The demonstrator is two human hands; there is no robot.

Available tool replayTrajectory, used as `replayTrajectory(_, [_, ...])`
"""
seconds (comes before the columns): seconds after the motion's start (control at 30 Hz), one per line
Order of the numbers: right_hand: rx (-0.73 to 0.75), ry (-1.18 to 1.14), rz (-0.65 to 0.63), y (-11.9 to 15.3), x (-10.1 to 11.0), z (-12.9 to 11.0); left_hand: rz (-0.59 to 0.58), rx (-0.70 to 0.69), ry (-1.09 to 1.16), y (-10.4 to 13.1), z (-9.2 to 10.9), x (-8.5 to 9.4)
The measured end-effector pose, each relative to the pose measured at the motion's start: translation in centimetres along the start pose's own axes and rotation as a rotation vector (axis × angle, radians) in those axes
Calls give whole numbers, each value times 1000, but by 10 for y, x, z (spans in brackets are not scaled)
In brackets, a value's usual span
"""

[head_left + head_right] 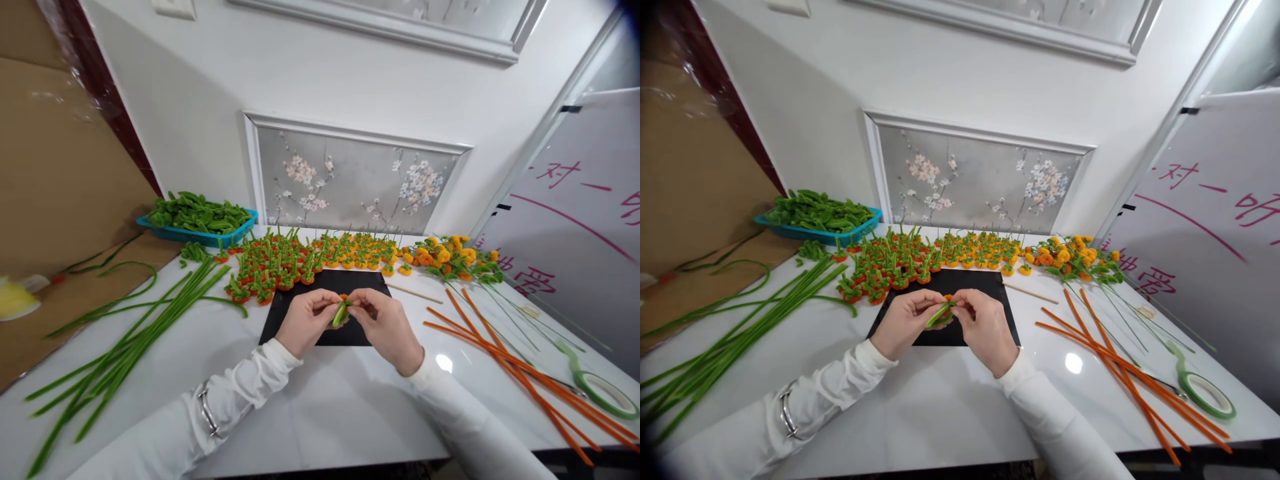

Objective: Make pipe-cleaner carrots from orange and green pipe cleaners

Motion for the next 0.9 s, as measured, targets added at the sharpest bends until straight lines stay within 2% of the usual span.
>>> replayTrajectory(0.17, [172,140,34,-1,5,-9,-11,139,26,1,3,0])
replayTrajectory(0.33, [229,173,26,0,2,-12,-69,205,29,1,4,1])
replayTrajectory(0.53, [187,122,23,-1,1,-8,-133,218,22,-3,3,6])
replayTrajectory(0.67, [-47,-38,-52,-5,6,2,-80,139,3,-3,4,7])
replayTrajectory(0.73, [-105,-51,-88,-5,8,4,-66,114,-8,-3,5,6])
replayTrajectory(0.9, [31,104,-85,-3,4,-1,-87,99,-41,-1,4,3])
Point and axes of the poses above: each hand's wrist, its own y-axis away from the middle knuckle, its own x-axis out of the back of the hand, z = x × y, the point moved 2 cm from there along -y, towards the middle knuckle, and after that the axes turned 5 degrees about z, right-handed, at the moved point
